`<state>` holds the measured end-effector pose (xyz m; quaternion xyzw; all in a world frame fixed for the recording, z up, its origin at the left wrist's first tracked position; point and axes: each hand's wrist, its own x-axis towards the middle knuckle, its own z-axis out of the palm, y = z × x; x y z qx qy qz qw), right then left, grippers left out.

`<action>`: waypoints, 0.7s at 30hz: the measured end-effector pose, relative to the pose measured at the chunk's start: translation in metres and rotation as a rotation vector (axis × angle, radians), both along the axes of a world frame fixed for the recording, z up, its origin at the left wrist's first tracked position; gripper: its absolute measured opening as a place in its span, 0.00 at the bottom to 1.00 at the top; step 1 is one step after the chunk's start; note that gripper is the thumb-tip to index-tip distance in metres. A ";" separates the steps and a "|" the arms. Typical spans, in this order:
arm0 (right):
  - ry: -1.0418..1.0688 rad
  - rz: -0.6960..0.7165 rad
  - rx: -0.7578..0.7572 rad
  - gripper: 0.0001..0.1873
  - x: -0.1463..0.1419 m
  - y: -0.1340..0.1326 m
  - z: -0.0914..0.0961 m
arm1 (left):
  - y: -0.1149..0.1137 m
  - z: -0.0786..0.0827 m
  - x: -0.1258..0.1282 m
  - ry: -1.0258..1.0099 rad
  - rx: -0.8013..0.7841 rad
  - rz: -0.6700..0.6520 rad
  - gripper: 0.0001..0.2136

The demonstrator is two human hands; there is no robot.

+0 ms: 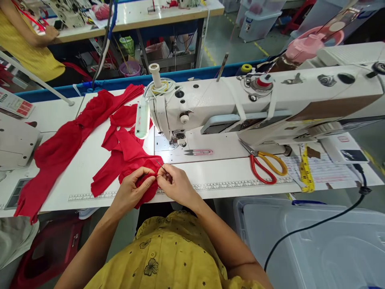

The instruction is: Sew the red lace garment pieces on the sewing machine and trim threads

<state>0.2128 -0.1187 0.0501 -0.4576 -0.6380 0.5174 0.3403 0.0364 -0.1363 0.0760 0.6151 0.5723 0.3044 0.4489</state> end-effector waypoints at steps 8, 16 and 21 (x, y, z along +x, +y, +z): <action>-1.002 -0.328 0.644 0.13 0.082 0.028 -0.021 | -0.003 -0.002 -0.002 -0.085 -0.079 0.110 0.10; -0.554 -0.346 0.444 0.12 0.077 0.005 -0.007 | -0.005 -0.003 0.017 -0.208 -0.120 0.224 0.12; 0.102 0.016 -0.202 0.17 0.038 -0.038 0.016 | -0.004 -0.003 0.024 -0.216 -0.100 0.256 0.12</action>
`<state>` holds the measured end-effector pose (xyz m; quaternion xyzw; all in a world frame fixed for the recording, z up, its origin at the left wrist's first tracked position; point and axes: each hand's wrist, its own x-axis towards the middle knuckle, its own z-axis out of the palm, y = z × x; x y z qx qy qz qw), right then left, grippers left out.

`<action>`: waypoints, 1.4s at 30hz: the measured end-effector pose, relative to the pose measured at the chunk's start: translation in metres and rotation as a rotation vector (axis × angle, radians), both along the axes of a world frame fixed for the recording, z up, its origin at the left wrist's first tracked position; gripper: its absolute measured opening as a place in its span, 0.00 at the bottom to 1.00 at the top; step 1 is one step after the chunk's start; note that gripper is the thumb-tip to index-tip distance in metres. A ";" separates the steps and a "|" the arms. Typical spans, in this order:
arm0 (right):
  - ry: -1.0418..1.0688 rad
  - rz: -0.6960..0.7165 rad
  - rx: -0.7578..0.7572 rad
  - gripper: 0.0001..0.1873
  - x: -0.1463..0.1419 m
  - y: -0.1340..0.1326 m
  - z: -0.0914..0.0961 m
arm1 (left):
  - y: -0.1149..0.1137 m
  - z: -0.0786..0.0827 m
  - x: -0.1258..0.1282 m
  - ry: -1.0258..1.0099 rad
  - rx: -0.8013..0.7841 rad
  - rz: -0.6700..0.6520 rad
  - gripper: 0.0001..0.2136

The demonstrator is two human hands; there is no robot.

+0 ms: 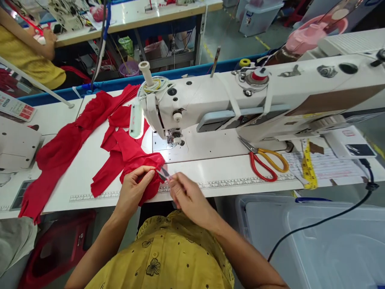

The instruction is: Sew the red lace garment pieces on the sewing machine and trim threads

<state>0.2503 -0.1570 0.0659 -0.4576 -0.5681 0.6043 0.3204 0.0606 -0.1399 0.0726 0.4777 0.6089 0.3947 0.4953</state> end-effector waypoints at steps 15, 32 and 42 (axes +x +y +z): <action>-0.125 0.001 -0.017 0.20 -0.023 -0.005 -0.016 | -0.002 -0.008 0.003 -0.019 0.054 0.021 0.11; 0.237 -0.071 -0.286 0.24 -0.028 -0.005 -0.013 | -0.003 -0.012 0.004 0.084 0.131 0.026 0.08; 0.420 -0.093 -0.506 0.23 -0.030 -0.007 -0.010 | -0.005 -0.016 0.006 0.107 0.161 0.032 0.07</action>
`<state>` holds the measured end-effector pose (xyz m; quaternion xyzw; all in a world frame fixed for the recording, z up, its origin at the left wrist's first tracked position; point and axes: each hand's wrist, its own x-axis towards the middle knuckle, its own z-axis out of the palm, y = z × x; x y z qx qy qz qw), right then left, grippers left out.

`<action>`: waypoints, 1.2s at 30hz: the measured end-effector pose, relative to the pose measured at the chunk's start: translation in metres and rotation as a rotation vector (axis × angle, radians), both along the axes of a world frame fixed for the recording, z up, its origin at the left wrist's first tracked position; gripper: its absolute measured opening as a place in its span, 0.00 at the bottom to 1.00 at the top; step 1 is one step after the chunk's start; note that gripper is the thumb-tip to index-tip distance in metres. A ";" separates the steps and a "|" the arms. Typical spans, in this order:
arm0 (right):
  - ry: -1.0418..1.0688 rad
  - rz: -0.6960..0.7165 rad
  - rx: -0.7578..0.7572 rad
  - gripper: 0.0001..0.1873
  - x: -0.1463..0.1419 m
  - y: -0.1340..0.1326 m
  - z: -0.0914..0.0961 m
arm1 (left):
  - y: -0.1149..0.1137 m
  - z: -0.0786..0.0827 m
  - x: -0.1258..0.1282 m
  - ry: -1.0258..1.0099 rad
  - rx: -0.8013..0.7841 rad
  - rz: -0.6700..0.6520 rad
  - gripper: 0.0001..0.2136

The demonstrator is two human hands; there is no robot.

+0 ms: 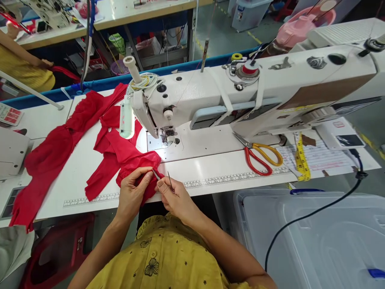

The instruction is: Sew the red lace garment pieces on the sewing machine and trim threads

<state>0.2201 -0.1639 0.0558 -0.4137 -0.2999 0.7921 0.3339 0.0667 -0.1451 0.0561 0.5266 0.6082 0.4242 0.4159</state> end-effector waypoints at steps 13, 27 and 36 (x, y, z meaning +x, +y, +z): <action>0.183 0.030 -0.084 0.22 0.005 0.003 -0.002 | -0.002 0.001 0.002 -0.017 -0.032 0.001 0.08; -0.722 -0.161 0.589 0.11 -0.006 0.023 -0.002 | -0.004 0.008 0.000 0.042 -0.020 -0.063 0.08; -0.078 -0.134 0.218 0.12 -0.005 0.035 -0.012 | 0.002 0.004 -0.005 -0.357 -0.287 -0.054 0.11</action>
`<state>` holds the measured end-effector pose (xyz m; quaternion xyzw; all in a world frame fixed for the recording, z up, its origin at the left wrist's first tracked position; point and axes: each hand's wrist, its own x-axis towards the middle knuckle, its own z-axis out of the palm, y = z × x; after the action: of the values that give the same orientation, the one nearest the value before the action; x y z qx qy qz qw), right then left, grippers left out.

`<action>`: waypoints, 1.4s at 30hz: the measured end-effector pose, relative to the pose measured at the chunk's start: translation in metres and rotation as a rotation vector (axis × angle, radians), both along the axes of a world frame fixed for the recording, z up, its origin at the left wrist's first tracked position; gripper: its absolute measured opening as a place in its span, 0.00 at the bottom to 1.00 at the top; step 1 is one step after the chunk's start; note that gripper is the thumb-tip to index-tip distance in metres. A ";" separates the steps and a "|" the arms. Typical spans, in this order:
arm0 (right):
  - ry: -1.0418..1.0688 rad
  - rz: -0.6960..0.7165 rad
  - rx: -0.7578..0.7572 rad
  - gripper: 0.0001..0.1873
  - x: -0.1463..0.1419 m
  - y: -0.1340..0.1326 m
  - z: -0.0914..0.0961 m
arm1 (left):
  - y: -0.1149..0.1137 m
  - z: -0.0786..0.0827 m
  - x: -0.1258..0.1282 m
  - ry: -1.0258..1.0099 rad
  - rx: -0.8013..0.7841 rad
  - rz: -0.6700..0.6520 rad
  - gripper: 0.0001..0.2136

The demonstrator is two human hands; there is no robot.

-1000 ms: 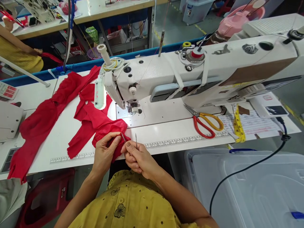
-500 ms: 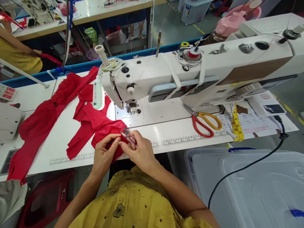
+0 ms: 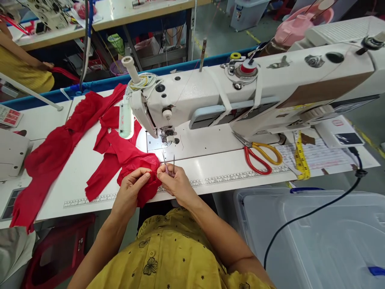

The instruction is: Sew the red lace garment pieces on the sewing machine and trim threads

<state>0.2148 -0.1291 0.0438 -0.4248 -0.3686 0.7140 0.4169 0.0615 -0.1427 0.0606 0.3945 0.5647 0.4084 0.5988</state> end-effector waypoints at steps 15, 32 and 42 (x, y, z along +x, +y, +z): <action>-1.837 -0.149 0.668 0.17 0.094 0.024 -0.014 | -0.009 0.000 -0.002 0.375 0.207 0.053 0.11; -0.544 -0.049 0.392 0.06 0.009 -0.001 0.006 | 0.004 0.011 -0.014 0.484 0.377 -0.070 0.11; -0.600 -0.112 0.408 0.05 0.008 0.000 0.009 | 0.105 0.019 -0.031 0.658 0.892 -1.123 0.20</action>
<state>0.2229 -0.1292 0.0524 -0.5429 -0.5856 0.4456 0.4047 0.0307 -0.0379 0.0792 0.9242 0.2122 0.0951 0.3030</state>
